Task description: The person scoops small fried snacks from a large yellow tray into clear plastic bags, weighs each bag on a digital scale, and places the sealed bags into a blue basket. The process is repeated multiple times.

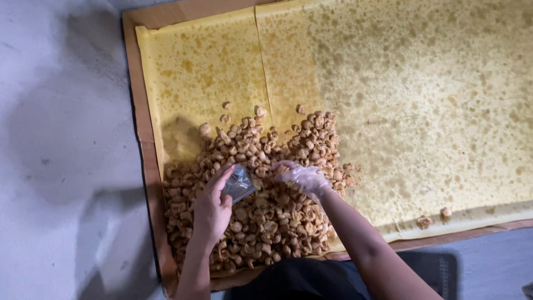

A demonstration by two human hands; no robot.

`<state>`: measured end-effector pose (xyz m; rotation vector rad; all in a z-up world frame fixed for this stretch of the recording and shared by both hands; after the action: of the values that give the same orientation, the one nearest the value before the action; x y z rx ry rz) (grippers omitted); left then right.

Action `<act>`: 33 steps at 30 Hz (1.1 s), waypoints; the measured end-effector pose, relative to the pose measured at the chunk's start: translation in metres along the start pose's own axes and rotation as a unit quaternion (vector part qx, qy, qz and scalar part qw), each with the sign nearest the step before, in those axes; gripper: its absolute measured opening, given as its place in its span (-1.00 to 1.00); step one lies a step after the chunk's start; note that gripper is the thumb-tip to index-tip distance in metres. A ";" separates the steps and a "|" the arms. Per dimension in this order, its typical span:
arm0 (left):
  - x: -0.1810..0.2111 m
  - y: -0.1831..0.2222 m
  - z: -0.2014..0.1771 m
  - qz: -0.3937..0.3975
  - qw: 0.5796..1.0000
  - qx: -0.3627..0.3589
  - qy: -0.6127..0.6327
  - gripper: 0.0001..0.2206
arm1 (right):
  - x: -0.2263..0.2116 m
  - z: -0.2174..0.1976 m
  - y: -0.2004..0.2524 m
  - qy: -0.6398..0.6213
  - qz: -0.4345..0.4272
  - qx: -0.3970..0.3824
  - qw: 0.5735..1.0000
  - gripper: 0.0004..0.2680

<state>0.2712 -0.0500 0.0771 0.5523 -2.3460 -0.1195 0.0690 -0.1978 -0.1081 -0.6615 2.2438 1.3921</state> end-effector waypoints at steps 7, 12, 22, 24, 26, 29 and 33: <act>0.030 0.026 0.058 0.098 0.991 -0.037 0.081 -0.41 | -0.019 -0.018 0.086 -0.719 -0.325 0.009 0.614 -0.74; 0.067 0.013 0.104 0.065 0.987 -0.060 0.137 -0.43 | -0.067 -0.038 0.142 -0.787 -0.271 0.097 0.546 -0.65; 0.047 0.017 0.142 0.143 0.976 0.074 0.148 -0.21 | -0.048 -0.025 0.155 -0.624 -0.439 0.214 0.610 -0.71; 0.044 0.017 0.147 0.131 0.976 0.085 0.149 -0.19 | -0.053 -0.023 0.158 -0.619 -0.430 0.239 0.611 -0.65; 0.044 0.018 0.150 0.086 0.980 0.064 0.166 -0.18 | -0.060 -0.022 0.162 -0.623 -0.396 0.290 0.609 -0.65; 0.049 0.018 0.146 0.041 0.982 0.049 0.177 -0.12 | -0.070 -0.024 0.167 -0.660 -0.359 0.311 0.582 -0.63; 0.053 0.021 0.140 0.041 0.982 0.044 0.179 -0.15 | -0.074 -0.023 0.166 -0.671 -0.357 0.290 0.581 -0.64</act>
<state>0.1353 -0.0631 0.0115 0.4741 -2.0257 0.1150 0.0273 -0.1416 0.0614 -0.0619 0.8021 0.2936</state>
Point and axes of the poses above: each hand's wrist, its own y-axis away from the middle knuckle, its own z-axis out of the palm, x = y × z, the point moved 1 cm from there along -y, towards the middle knuckle, and after that the axes turned 3 degrees about z, right-handed, at the moved point
